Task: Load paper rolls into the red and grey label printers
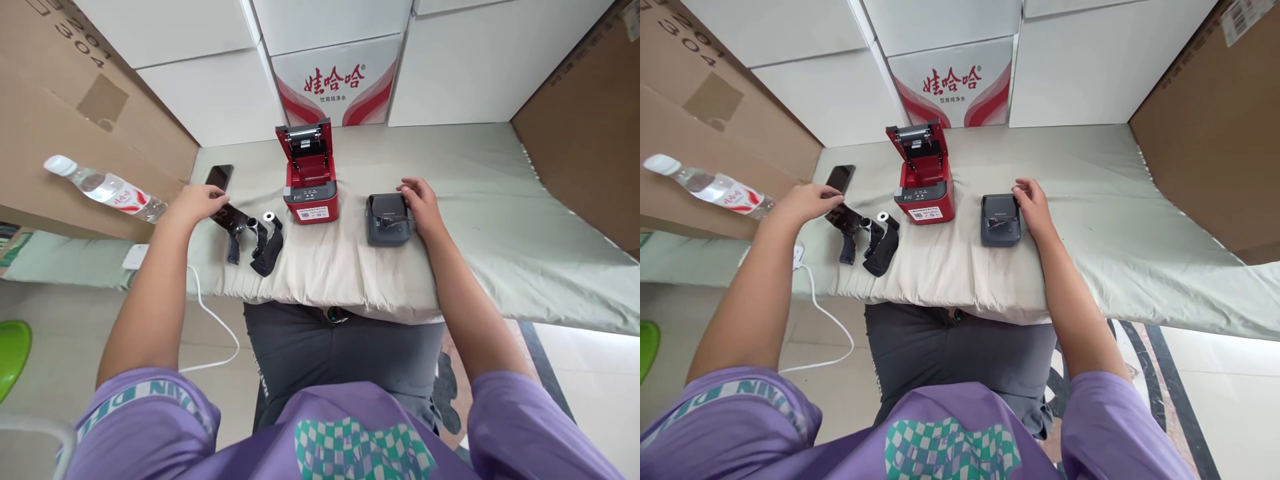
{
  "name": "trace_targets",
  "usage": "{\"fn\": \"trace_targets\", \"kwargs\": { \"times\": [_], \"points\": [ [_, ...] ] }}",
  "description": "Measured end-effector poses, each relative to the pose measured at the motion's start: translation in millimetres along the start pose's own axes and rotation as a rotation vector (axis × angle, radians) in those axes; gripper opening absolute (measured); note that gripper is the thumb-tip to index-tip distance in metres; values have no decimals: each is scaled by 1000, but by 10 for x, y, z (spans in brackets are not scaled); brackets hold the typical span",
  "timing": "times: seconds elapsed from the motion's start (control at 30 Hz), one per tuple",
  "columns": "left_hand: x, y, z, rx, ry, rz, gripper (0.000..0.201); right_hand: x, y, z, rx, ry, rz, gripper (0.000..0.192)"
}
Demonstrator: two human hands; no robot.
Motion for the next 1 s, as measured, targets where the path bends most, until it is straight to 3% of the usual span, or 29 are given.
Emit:
{"fn": "trace_targets", "kwargs": {
  "times": [0.1, 0.2, 0.4, 0.57, 0.63, 0.73, 0.87, 1.0],
  "points": [
    [-62, -119, 109, 177, -104, -131, 21, 2, -2, 3, 1, 1, -6, 44],
    [-109, -171, 158, 333, -124, -349, 20, 7, -23, -4, -13, 3, -2, 43],
    [-196, -147, 295, 427, -140, -379, 24, 9, -55, -18, -9, 10, -2, 44],
    [-236, -112, 479, 384, -236, -76, 11, 27, -43, -16, -14, -10, -7, 44],
    [-165, -135, 510, 331, -243, 20, 14, 32, -40, -14, -13, -18, -11, 43],
    [53, -257, 463, 240, -162, 120, 21, 30, -36, -8, -10, -15, -6, 42],
    [342, -575, 257, 250, -124, 31, 37, 19, -19, 4, 4, 0, -5, 42],
    [389, -823, 79, 130, -148, -19, 32, 14, 4, 12, 20, 8, -11, 40]
  ]
}}
Point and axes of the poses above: each hand's wrist, its own z-axis towards the middle knuckle, its own x-axis out of the back of the hand, y = z × x, the point moved 1 cm from there along z, towards the middle knuckle, and after that the axes turned 15 degrees about -z, right-handed, at the moved point
